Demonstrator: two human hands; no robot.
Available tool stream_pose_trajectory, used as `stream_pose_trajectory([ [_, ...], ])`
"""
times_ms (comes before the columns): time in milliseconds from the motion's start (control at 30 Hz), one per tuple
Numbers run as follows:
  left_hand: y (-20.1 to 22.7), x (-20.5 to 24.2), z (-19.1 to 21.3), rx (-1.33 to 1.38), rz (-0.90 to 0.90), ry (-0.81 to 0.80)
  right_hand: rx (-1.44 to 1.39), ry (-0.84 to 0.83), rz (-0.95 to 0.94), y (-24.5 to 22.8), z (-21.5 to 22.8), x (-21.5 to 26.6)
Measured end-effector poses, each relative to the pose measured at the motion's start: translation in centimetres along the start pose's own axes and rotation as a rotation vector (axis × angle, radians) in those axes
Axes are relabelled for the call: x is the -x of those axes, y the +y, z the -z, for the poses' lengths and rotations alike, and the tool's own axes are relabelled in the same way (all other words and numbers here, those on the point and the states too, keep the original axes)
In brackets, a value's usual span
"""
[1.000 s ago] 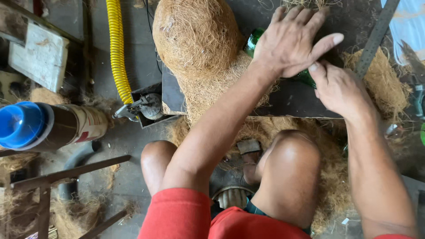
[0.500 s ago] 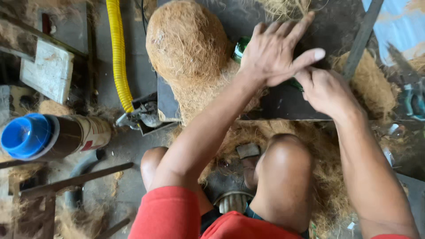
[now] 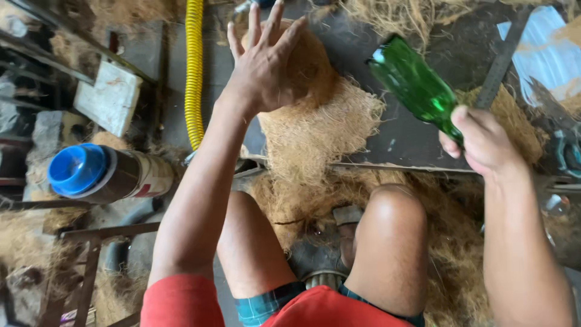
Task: The person uses a hairdryer to heat a coconut husk hat form and then presses it with a green glass bottle to shape the brim. The person repeatedly rotates the form and applies pressure to smooth and flatten the edges.
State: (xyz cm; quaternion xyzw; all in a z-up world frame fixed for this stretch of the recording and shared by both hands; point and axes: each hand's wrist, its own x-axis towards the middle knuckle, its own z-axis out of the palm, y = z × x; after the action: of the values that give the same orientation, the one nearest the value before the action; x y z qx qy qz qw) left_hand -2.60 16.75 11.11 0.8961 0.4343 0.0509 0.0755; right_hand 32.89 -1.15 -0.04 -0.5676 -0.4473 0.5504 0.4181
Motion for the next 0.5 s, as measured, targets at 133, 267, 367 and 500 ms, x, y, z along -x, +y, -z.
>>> stream_pose_trajectory([
  [133, -2.6, -0.1, -1.0, 0.041, 0.058, -0.121, 0.0, 0.013, 0.111, 0.5, -0.3, 1.5],
  [267, -1.6, 0.2, -1.3, 0.067, 0.069, 0.023, 0.11, 0.141, 0.079, -0.3, -1.8, 2.4],
  [367, -0.6, 0.7, -2.6, -0.073, 0.286, 0.21, 0.315, 0.225, 0.088, -1.7, -3.2, 3.3],
  [500, 1.3, 0.5, -1.9, -0.045, 0.493, 0.184, 0.449, 0.27, 0.091, -2.1, -4.1, 3.7],
])
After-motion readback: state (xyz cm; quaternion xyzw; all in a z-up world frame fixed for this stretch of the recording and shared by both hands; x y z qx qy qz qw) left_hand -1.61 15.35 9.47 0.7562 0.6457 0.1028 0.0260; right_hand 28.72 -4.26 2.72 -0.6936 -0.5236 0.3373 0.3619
